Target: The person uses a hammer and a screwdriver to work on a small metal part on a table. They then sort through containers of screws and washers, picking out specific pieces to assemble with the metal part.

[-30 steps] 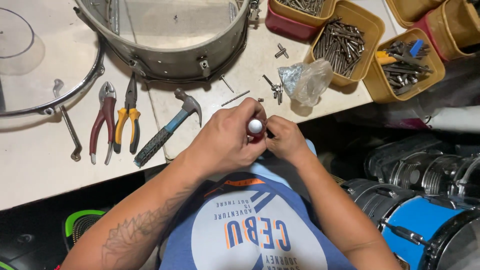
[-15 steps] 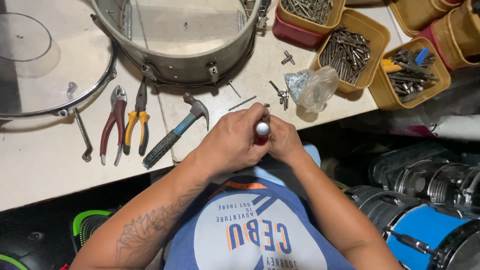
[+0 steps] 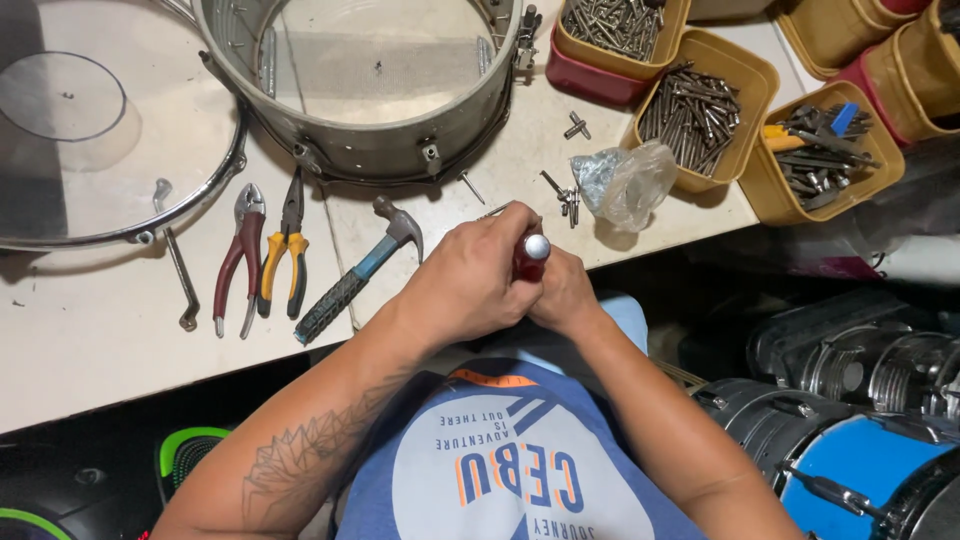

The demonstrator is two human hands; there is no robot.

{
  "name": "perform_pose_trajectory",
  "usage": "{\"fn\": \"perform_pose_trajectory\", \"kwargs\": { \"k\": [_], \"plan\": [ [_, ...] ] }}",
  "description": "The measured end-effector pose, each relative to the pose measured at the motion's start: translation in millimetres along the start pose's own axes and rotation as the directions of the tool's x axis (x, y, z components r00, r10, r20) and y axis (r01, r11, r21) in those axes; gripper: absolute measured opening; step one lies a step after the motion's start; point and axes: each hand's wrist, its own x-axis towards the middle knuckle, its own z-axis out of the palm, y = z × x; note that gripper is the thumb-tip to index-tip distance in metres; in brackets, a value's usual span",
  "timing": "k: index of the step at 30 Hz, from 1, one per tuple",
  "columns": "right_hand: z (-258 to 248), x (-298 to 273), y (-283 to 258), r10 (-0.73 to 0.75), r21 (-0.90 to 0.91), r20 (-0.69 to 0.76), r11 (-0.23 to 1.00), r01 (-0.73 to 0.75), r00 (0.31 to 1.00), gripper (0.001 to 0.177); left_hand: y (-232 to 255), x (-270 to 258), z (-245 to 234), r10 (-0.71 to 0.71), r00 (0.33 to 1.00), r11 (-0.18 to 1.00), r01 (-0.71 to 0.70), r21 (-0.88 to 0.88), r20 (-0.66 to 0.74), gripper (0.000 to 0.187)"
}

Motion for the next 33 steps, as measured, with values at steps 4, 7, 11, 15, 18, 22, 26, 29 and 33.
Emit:
{"fn": "perform_pose_trajectory", "kwargs": {
  "k": [4, 7, 11, 15, 18, 22, 26, 29, 33],
  "plan": [
    [-10.1, 12.3, -16.2, -0.021, 0.015, -0.018, 1.0, 0.021, 1.0, 0.021, 9.2, -5.0, -12.4, -0.015, 1.0, 0.999, 0.016, -0.034, 0.026, 0.041],
    [-4.2, 9.8, -9.9, -0.047, 0.038, -0.029, 0.998, 0.049, 0.998, 0.021, 6.4, -13.4, -23.0, 0.009, 0.998, 0.995, -0.016, -0.103, -0.063, 0.058],
    [5.3, 3.8, 3.8, -0.061, -0.01, 0.005, 0.998, 0.061, 0.998, 0.017, -10.3, -20.2, -22.0, 0.021, 0.987, 0.995, -0.037, -0.095, -0.156, 0.054],
    [15.5, -3.5, 17.8, -0.063, -0.027, 0.005, 0.998, 0.063, 0.998, 0.016, -17.1, -22.8, -8.7, 0.088, 0.975, 0.993, -0.101, -0.055, -0.202, 0.037],
    [9.3, -5.1, 25.3, -0.077, 0.024, 0.048, 0.997, 0.076, 0.996, 0.024, -11.7, -25.9, -9.5, 0.113, 0.978, 0.991, -0.123, -0.047, -0.178, 0.033],
    [2.2, 1.2, 14.2, -0.065, 0.02, 0.044, 0.998, 0.065, 0.997, 0.025, -7.1, -30.9, -8.9, 0.15, 0.977, 0.988, -0.152, -0.007, -0.154, 0.036],
    [4.2, 0.4, 14.0, -0.075, -0.026, 0.06, 0.997, 0.077, 0.995, 0.031, -15.2, -30.9, -1.2, 0.142, 0.976, 0.99, -0.139, 0.032, -0.165, 0.034],
    [5.8, 1.5, 17.8, -0.078, -0.029, 0.076, 0.996, 0.08, 0.994, 0.029, -15.5, -26.7, -3.6, 0.117, 0.982, 0.993, -0.111, 0.045, -0.147, 0.033],
    [6.5, -0.5, 19.4, -0.079, -0.014, 0.09, 0.997, 0.081, 0.993, 0.026, -13.4, -22.0, -6.1, 0.053, 0.993, 0.997, -0.047, 0.061, -0.103, 0.035]
  ]
}}
